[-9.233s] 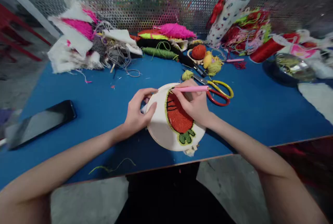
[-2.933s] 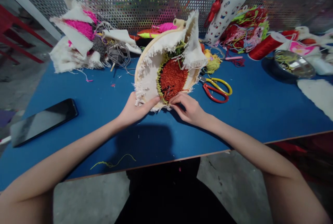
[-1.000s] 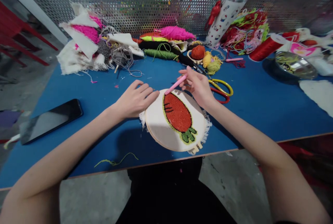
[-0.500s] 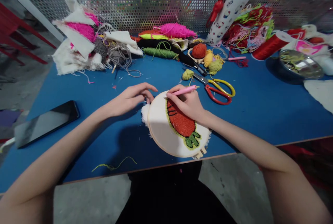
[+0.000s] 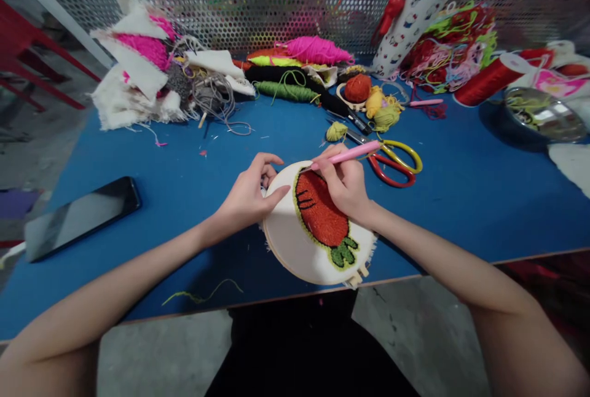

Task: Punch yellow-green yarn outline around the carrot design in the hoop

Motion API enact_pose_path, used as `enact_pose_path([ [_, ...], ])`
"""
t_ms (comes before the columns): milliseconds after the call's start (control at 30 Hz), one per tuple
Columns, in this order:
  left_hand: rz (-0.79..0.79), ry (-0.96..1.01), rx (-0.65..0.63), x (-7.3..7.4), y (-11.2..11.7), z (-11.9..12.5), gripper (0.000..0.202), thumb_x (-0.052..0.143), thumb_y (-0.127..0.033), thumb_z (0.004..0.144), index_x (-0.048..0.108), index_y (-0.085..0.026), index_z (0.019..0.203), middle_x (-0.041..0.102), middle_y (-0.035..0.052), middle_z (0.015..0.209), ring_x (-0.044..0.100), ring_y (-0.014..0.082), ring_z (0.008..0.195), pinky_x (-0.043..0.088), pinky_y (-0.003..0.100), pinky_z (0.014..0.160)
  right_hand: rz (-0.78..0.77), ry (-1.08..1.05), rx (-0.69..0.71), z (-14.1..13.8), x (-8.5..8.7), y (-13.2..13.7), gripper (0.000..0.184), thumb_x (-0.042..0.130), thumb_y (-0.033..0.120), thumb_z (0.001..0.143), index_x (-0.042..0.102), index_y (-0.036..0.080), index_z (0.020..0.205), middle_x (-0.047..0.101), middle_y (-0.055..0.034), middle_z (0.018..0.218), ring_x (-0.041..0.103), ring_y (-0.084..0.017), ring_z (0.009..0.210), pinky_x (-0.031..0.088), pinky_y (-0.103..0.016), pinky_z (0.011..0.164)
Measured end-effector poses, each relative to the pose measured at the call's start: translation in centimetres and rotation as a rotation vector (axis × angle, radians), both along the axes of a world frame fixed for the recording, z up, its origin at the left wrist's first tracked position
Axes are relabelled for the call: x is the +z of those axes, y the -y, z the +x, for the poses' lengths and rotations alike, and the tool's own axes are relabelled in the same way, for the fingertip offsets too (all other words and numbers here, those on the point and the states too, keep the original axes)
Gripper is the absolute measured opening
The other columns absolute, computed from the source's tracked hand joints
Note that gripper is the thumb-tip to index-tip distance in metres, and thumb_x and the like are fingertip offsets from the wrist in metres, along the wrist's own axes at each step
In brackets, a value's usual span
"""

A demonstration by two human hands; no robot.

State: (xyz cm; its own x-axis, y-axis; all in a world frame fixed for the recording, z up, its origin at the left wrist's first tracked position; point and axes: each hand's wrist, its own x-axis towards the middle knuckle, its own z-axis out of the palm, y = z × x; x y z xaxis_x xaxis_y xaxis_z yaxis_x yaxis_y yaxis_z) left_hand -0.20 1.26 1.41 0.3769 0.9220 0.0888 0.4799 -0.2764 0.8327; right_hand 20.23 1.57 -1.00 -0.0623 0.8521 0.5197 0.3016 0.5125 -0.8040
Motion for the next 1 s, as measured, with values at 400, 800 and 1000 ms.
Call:
enact_pose_path([
  [400, 0.004, 0.016, 0.001, -0.04, 0.23, 0.04, 0.034, 0.062, -0.026, 0.080, 0.049, -0.019, 0.111, 0.050, -0.0048, 0.073, 0.049, 0.0124, 0.067, 0.039, 0.027, 0.068, 0.004, 0.093, -0.021, -0.25, 0.21, -0.03, 0.022, 0.053, 0.037, 0.095, 0.061, 0.023, 0.079, 0.064, -0.0014, 0.077, 0.057, -0.012, 0.063, 0.046, -0.030, 0.059],
  [800, 0.031, 0.033, -0.008, 0.54, 0.31, 0.08, 0.034, 0.062, -0.026, 0.081, 0.048, -0.018, 0.110, 0.051, -0.0048, 0.073, 0.049, 0.0121, 0.068, 0.040, 0.027, 0.068, -0.095, 0.021, -0.037, -0.30, 0.32, 0.09, 0.031, 0.051, 0.047, 0.095, 0.061, 0.023, 0.079, 0.064, -0.0018, 0.077, 0.058, -0.014, 0.067, 0.046, -0.030, 0.062],
  [1000, 0.032, 0.040, -0.011, 0.48, 0.33, 0.09, 0.032, 0.061, -0.025, 0.081, 0.048, -0.017, 0.109, 0.051, -0.0053, 0.072, 0.050, 0.0120, 0.068, 0.040, 0.027, 0.068, -0.127, -0.121, -0.051, -0.23, -0.02, -0.09, 0.030, 0.052, 0.049, 0.094, 0.059, 0.023, 0.079, 0.060, -0.0007, 0.077, 0.056, -0.012, 0.063, 0.046, -0.030, 0.060],
])
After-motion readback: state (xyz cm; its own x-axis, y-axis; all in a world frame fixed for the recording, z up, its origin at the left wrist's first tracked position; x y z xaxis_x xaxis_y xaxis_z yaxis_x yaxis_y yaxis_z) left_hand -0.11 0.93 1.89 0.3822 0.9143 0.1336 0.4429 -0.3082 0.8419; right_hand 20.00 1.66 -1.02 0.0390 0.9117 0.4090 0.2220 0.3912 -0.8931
